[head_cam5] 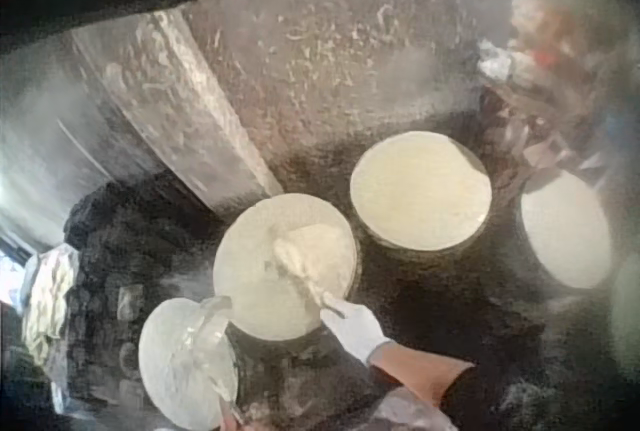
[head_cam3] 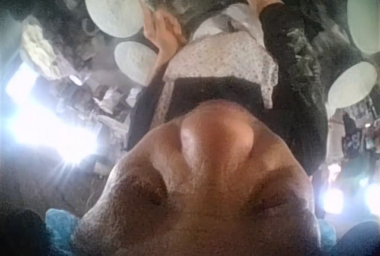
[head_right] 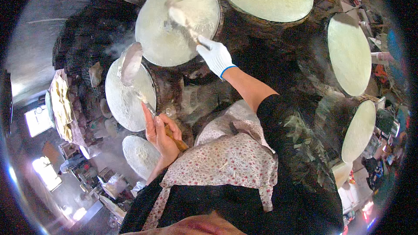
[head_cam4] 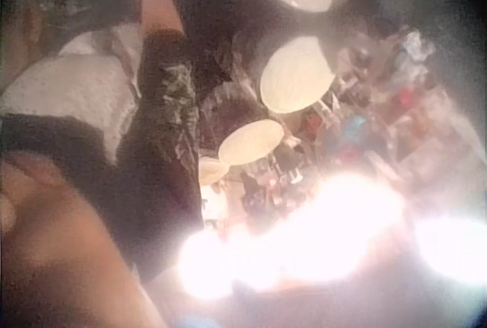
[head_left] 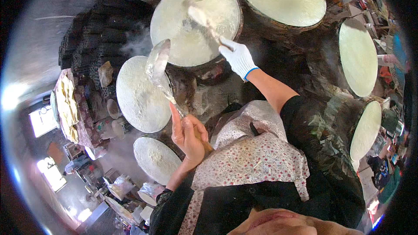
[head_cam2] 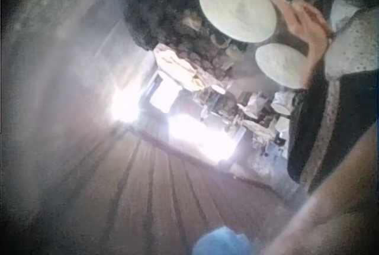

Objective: The person ladles batter onto multiple hot griddles, spreads it into thin circles, flips the crepes, and stacks them on a tray. The process is repeated continuously across several griddles.

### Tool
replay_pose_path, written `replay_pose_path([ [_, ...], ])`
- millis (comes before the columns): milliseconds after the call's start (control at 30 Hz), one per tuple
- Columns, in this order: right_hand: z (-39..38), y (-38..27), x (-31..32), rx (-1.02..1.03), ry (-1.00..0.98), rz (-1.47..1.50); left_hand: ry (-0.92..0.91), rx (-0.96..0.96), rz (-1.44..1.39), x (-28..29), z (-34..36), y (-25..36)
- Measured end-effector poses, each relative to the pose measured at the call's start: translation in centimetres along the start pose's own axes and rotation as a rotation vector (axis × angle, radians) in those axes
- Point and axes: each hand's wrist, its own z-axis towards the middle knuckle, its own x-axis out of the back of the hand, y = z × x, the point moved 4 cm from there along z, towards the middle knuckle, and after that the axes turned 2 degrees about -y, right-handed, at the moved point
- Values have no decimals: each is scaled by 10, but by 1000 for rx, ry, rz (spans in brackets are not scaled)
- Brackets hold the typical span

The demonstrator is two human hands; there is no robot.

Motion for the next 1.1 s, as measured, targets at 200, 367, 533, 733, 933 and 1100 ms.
replay_pose_path([
  [200, 16, -9, 30, -70, 283, -118, 82, -20, -58, 20, -1, -7],
  [367, 45, -17, 20, 84, -89, -521, 132, 54, -53, 30, -10, -14],
  [533, -6, -21, 37, -69, 296, -317, 190, 52, -115, 44, -17, -21],
  [733, -21, -13, -1, -178, -6, -304, 122, 27, -23, 57, 3, -16],
  [933, 19, -30, 2, -101, -37, -564, 48, 4, 1, 37, 111, -5],
  [1100, 5, -33, 23, -121, -103, -854, -9, 174, -370, 14, 182, -14],
])
